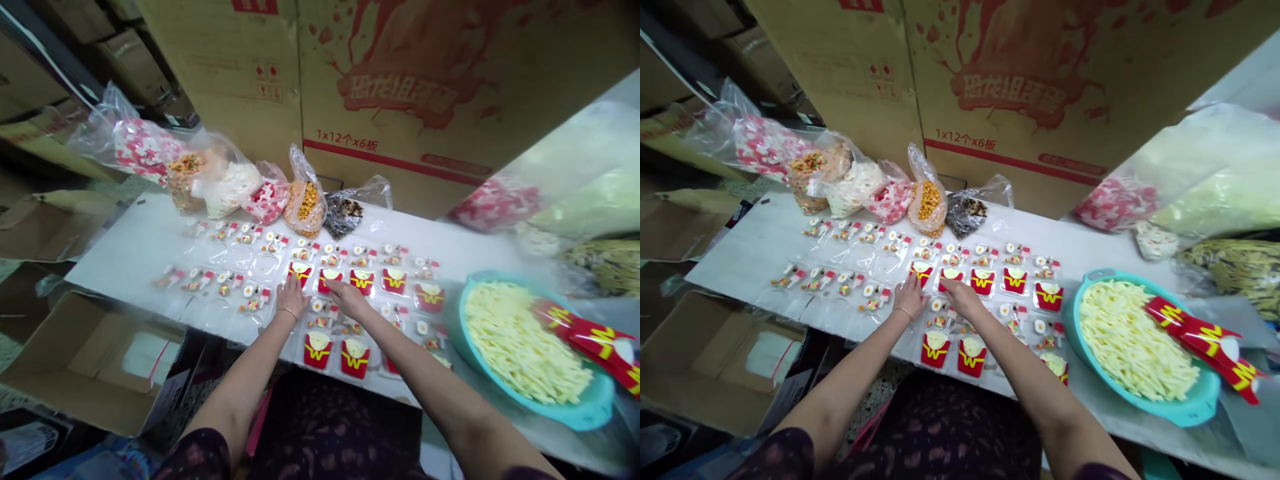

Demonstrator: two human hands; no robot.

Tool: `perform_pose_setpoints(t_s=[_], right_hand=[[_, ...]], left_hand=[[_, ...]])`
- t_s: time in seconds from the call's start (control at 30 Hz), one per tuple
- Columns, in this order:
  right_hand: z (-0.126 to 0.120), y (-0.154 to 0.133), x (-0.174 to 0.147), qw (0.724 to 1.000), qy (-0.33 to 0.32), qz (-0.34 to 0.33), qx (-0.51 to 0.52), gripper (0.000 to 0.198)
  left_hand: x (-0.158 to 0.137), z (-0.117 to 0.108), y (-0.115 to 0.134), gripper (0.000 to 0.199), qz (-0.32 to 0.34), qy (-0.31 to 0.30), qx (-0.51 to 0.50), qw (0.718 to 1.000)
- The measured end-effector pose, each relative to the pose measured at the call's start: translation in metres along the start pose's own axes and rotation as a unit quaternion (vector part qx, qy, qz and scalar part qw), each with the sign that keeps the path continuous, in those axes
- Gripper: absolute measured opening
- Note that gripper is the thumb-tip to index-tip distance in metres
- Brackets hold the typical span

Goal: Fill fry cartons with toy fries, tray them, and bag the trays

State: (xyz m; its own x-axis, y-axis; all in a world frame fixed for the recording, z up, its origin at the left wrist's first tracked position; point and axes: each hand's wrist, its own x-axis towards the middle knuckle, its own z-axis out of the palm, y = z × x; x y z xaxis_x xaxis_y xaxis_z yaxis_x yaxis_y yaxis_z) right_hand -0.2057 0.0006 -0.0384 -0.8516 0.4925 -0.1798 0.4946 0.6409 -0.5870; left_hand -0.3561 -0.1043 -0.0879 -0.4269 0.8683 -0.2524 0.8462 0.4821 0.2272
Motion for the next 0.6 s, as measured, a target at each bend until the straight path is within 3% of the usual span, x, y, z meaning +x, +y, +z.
perform_pose_setpoints(t_s=[0.13, 0.23, 0.3, 0.37, 0.43, 0.47, 0.5, 0.53, 0.6], right_hand=[[-0.028, 0.043, -0.126, 0.986, 0.126, 0.07, 0.079, 0.031], [-0.051, 0.088, -0.218, 0.942, 0.273, 0.183, 0.067, 0.029], [-0.074, 0.128, -0.272, 0.867, 0.398, 0.298, 0.035, 0.031], [-0.1, 0.173, -0.322, 0.758, 0.499, 0.421, 0.004, 0.034], [-0.126, 0.217, -0.362, 0.666, 0.545, 0.509, -0.012, 0.036], [-0.136, 0.236, -0.376, 0.645, 0.549, 0.531, -0.015, 0.037], [-0.146, 0.253, -0.384, 0.644, 0.543, 0.538, -0.018, 0.036], [-0.155, 0.267, -0.388, 0.66, 0.529, 0.532, -0.024, 0.035], [-0.169, 0.287, -0.384, 0.72, 0.484, 0.495, -0.045, 0.031]], left_hand=[[-0.012, -0.008, 0.018, 0.048, 0.024, 0.043, 0.022, 0.999], [-0.014, -0.011, 0.056, 0.043, 0.075, 0.073, 0.006, 0.994], [-0.011, -0.01, 0.095, 0.041, 0.121, 0.107, -0.01, 0.987], [-0.01, -0.007, 0.145, 0.04, 0.171, 0.13, -0.028, 0.976], [-0.015, -0.002, 0.201, 0.039, 0.215, 0.138, -0.042, 0.966], [-0.019, 0.001, 0.229, 0.037, 0.234, 0.139, -0.048, 0.961], [-0.024, 0.005, 0.256, 0.036, 0.251, 0.139, -0.053, 0.956], [-0.03, 0.009, 0.282, 0.035, 0.269, 0.136, -0.057, 0.952], [-0.04, 0.019, 0.33, 0.032, 0.306, 0.125, -0.065, 0.942]])
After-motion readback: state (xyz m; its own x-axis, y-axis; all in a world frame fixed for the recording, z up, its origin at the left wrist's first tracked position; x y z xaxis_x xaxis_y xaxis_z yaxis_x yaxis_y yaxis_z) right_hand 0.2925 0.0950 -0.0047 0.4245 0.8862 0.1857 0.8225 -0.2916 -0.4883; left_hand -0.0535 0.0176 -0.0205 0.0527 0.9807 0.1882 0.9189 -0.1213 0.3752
